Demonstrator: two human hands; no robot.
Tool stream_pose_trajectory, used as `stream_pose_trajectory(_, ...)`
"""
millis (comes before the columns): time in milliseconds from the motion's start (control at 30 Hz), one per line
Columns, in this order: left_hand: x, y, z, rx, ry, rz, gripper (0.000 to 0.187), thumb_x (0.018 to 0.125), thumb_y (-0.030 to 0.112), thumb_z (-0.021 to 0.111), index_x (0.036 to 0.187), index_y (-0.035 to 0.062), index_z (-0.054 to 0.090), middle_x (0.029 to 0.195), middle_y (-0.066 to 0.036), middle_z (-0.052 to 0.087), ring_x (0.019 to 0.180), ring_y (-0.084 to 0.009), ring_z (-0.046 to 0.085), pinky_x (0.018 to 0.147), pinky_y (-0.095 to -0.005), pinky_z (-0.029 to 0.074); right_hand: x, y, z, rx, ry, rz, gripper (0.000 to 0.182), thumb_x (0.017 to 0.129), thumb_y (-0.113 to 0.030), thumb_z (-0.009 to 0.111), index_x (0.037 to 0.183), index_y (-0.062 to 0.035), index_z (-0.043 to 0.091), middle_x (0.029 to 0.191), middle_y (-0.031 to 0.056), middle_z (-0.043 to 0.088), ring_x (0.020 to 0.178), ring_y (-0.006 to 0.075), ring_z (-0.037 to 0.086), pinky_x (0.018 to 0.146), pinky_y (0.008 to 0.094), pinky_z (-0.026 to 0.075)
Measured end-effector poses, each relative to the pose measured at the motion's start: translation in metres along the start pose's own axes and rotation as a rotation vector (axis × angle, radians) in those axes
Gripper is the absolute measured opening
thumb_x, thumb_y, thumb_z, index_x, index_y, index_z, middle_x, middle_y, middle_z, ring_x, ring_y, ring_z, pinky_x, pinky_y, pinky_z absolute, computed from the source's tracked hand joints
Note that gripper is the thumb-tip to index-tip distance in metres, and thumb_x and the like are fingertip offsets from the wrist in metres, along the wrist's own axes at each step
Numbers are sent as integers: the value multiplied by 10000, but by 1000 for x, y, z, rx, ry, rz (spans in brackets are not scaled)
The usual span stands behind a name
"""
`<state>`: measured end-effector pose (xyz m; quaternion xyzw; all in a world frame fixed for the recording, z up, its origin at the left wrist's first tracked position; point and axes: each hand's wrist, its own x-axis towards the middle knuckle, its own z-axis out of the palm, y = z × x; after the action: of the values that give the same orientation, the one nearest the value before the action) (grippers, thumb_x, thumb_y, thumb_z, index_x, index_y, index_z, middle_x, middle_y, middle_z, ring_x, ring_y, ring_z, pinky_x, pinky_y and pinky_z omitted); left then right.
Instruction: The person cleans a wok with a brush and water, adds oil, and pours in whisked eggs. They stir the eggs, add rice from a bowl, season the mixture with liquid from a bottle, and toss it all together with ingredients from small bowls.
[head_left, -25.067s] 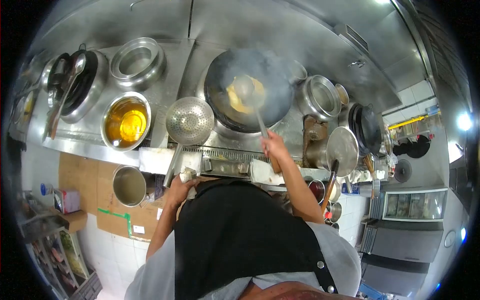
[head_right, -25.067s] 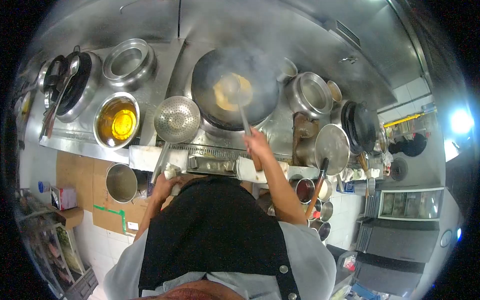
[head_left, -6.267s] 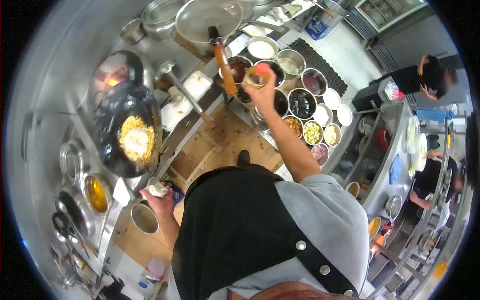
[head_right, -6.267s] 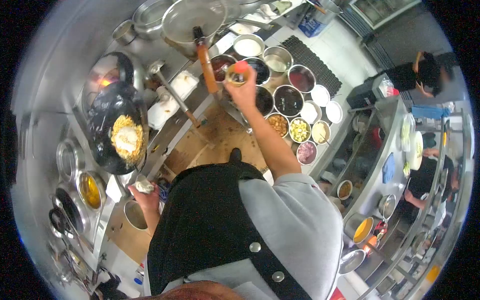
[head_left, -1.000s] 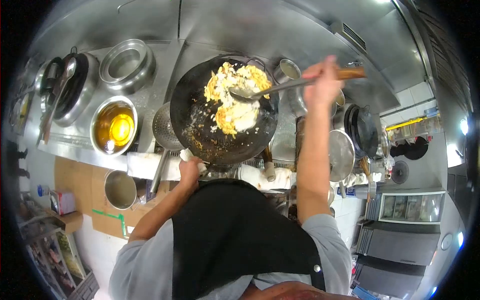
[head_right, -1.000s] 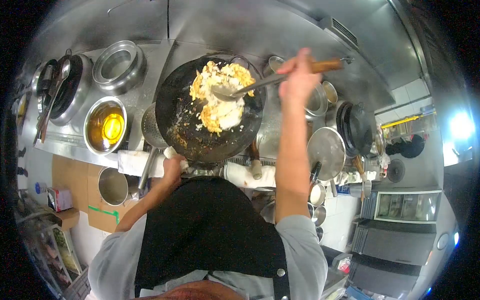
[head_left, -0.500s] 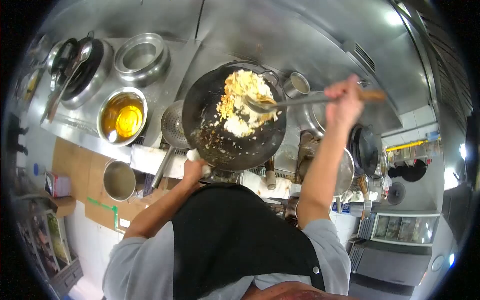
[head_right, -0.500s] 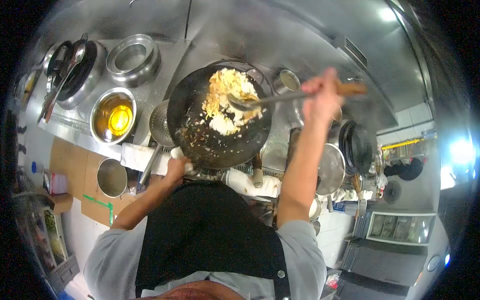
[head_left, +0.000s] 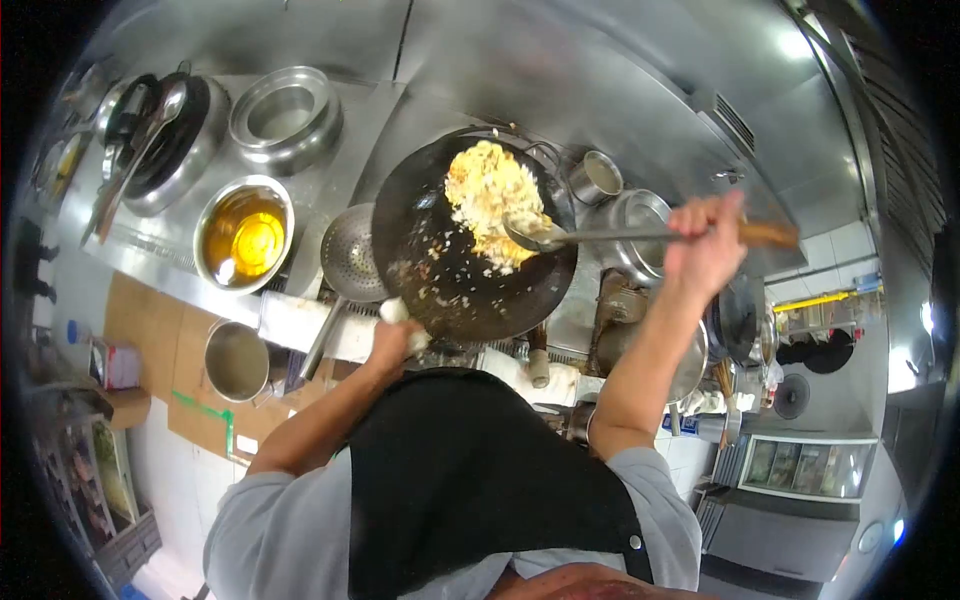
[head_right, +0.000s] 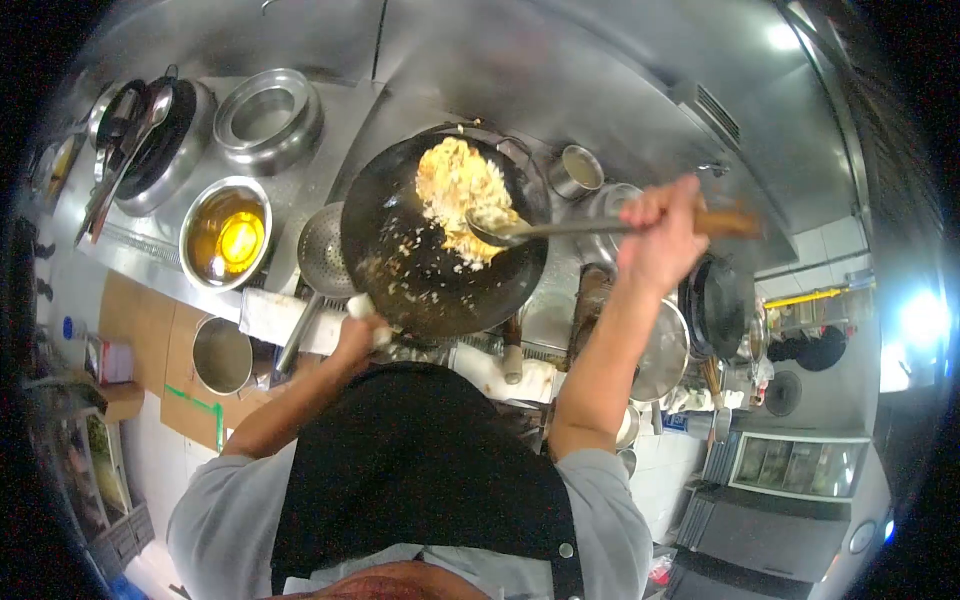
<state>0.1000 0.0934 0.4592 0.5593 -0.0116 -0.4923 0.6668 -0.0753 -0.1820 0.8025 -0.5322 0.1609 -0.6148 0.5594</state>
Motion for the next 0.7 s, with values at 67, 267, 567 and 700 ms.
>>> stream_pose_trajectory(67,10,32,44,-70,31,-34,215,872,83,671,1064,-4,632,907,-101,672,761,-213,659,658,-367,544,-24,17,7,-116,26,-53,393,1056,-250,588,699,-103,516,566,42,526,491,163,518,513,326,432)
stream_pose_trajectory(267,63,30,61,40,15,-64,211,861,81,673,1057,23,620,950,-111,666,779,-229,637,636,-394,529,-13,179,5,-324,-27,-26,312,1023,-214,652,756,-85,556,568,29,555,497,147,537,505,302,428)
stream_pose_trajectory(567,57,48,63,-16,33,-67,156,883,141,660,975,15,648,803,-93,663,633,-199,625,490,-364,464,-76,110,-39,-407,-92,-115,364,1053,-195,576,717,-64,527,611,47,545,553,157,526,565,328,456)
stream_pose_trajectory(700,97,42,69,85,-3,-40,191,878,195,659,922,10,674,753,-96,658,594,-197,609,442,-345,422,-65,117,-11,-320,-203,14,341,1054,-172,584,743,-75,482,621,40,514,566,143,473,566,338,432)
